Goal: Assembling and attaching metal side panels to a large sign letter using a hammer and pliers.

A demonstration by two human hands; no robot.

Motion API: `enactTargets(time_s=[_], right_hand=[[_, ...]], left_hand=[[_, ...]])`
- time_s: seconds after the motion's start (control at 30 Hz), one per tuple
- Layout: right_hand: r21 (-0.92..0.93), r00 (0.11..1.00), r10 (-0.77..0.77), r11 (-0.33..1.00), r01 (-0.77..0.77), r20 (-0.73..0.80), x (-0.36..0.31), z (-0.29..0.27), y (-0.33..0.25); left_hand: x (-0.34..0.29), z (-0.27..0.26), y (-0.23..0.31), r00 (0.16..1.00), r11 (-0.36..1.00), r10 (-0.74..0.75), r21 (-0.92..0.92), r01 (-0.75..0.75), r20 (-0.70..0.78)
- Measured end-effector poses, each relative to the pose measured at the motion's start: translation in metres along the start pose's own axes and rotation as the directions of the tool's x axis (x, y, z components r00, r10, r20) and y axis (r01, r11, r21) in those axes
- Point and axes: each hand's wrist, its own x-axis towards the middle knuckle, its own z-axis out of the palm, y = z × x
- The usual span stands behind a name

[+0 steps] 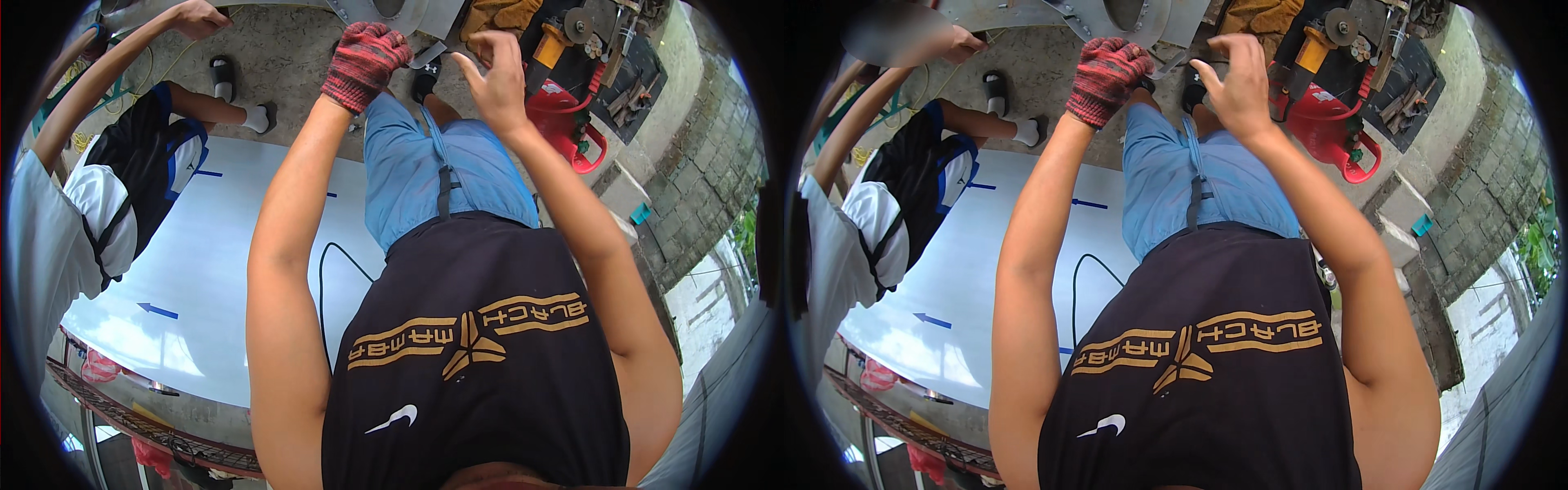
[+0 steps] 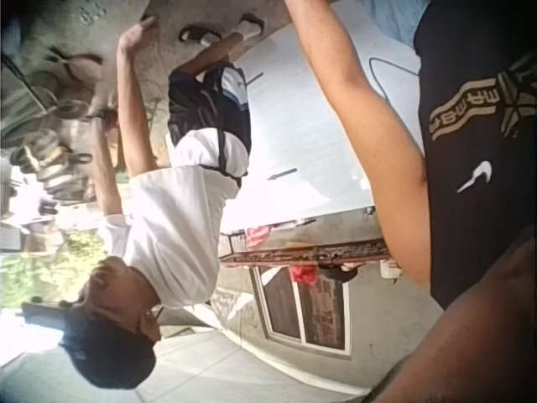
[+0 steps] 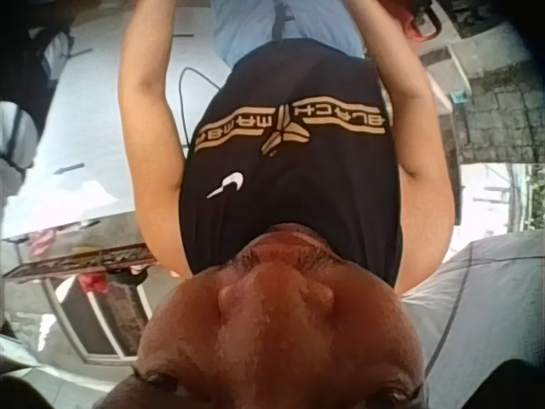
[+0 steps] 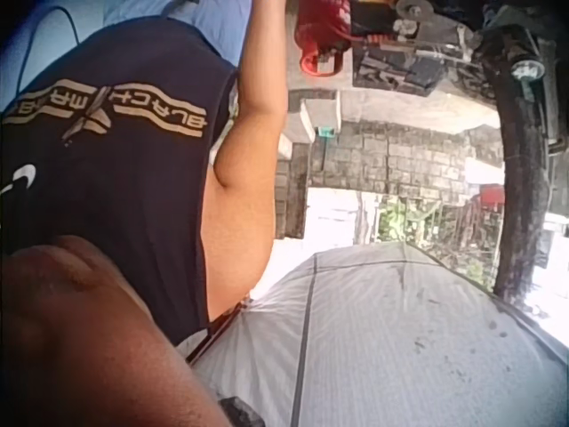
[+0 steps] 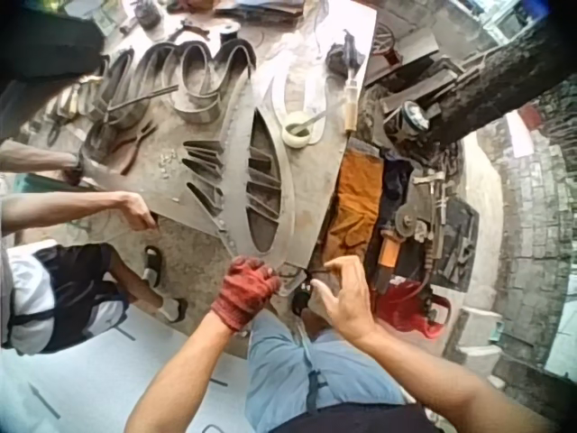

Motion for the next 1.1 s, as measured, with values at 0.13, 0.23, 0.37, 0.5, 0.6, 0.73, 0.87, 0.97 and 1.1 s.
enactTargets(time_s=[0.13, 0.23, 0.37, 0.5, 0.6, 0.73, 0.87, 0.97, 1.1], right_hand=[[0.21, 0.835, 0.467, 0.82, -0.532, 0.29, -0.033, 0.019, -0.016], [0.224, 0.765, 0.534, 0.747, -0.626, 0.359, -0.023, 0.035, -0.021], [0.04, 0.627, 0.661, 0.675, -0.737, 0.412, 0.001, 0.034, -0.022], [-0.151, 0.76, 0.552, 0.831, -0.536, 0.343, 0.016, 0.045, -0.017], [-0.165, 0.613, 0.626, 0.752, -0.638, 0.482, 0.026, 0.044, -0.019], [-0.211, 0.679, 0.616, 0.782, -0.586, 0.4, 0.022, 0.052, -0.016], [-0.145, 0.677, 0.629, 0.764, -0.628, 0.383, 0.023, 0.046, -0.028], [-0.049, 0.702, 0.638, 0.75, -0.66, 0.317, 0.011, 0.043, -0.025], [0.116, 0.632, 0.707, 0.632, -0.766, 0.319, 0.005, 0.045, -0.029]], left_hand=[[0.002, -0.005, 0.003, 1.0, 0.999, -0.03, -0.023, 0.03, 0.003], [0.009, -0.01, 0.002, 0.995, 0.987, -0.055, -0.153, 0.043, -0.08], [0.015, -0.025, -0.002, 0.991, 0.998, -0.03, -0.061, 0.023, -0.13], [0.011, -0.016, -0.012, 0.997, 1.0, -0.007, -0.005, 0.007, -0.075], [0.01, -0.011, -0.013, 0.996, 1.0, 0.002, -0.015, -0.003, -0.089], [0.009, -0.008, -0.014, 0.993, 1.0, -0.005, -0.015, 0.003, -0.115], [0.005, -0.002, -0.016, 0.991, 0.998, -0.025, -0.062, 0.017, -0.134], [0.007, -0.003, -0.014, 0.987, 0.996, -0.028, -0.084, 0.015, -0.156], [0.007, -0.006, -0.014, 0.986, 0.994, -0.033, -0.111, 0.016, -0.161]])
